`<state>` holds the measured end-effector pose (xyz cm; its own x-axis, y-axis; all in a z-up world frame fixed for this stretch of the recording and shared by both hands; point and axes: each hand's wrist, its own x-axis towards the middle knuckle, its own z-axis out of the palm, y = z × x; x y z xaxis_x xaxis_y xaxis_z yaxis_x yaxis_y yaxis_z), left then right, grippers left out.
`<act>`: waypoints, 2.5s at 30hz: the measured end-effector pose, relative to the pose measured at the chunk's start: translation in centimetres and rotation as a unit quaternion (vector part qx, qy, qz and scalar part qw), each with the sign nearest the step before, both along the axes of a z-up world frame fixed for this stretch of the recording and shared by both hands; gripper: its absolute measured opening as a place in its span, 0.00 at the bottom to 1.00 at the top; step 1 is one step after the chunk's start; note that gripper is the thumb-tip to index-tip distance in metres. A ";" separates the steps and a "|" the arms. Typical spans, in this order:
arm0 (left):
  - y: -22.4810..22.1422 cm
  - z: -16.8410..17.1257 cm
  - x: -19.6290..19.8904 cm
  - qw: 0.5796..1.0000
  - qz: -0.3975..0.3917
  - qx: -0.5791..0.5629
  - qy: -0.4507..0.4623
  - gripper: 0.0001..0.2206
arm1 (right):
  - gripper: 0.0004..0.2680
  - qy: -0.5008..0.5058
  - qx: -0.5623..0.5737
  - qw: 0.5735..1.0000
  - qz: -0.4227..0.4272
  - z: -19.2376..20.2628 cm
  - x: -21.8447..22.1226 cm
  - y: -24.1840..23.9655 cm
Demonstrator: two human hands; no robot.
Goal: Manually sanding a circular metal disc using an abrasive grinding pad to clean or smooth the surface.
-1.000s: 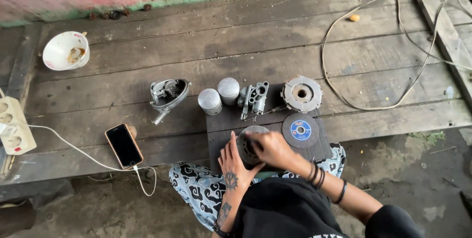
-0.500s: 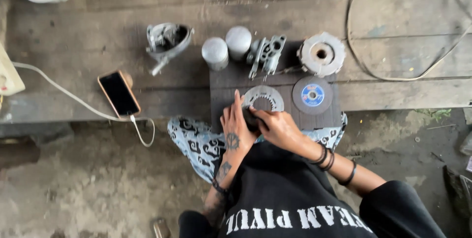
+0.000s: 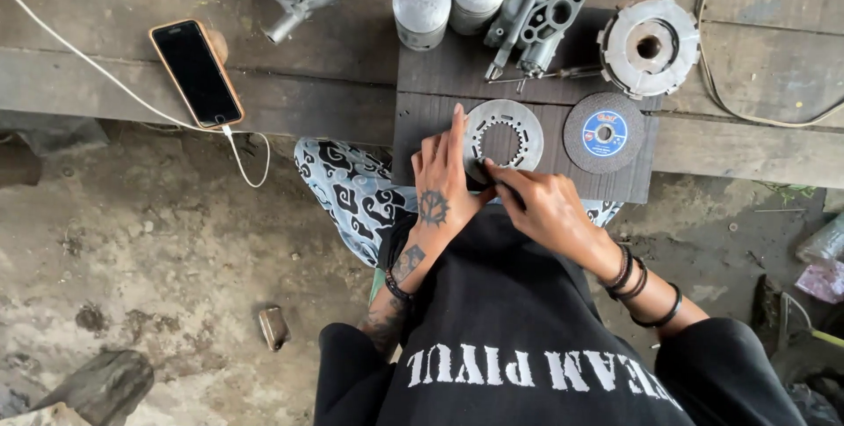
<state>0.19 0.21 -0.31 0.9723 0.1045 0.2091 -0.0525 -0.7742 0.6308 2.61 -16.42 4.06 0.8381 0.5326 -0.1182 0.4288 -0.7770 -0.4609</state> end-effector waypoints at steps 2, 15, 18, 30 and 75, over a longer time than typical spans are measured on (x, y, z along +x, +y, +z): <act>0.1 0.3 0.0 1.000 -0.005 -0.002 0.006 0.57 | 0.09 0.001 -0.004 1.000 -0.001 -0.6 0.5 0.7; 0.5 0.0 0.1 0.999 -0.035 0.003 0.040 0.62 | 0.10 -0.047 -0.029 0.997 -0.061 -0.7 0.2 -5.2; 0.4 0.1 0.0 0.998 -0.037 0.010 0.050 0.62 | 0.11 -0.030 -0.003 0.997 -0.069 0.0 -0.7 -4.1; 0.7 0.6 0.4 0.997 -0.053 0.023 0.058 0.58 | 0.11 -0.025 0.025 0.997 -0.070 0.2 0.1 -4.2; -2.5 0.8 1.9 0.954 -0.223 0.199 0.032 0.38 | 0.13 0.009 0.103 0.979 -0.174 -0.3 1.0 -4.5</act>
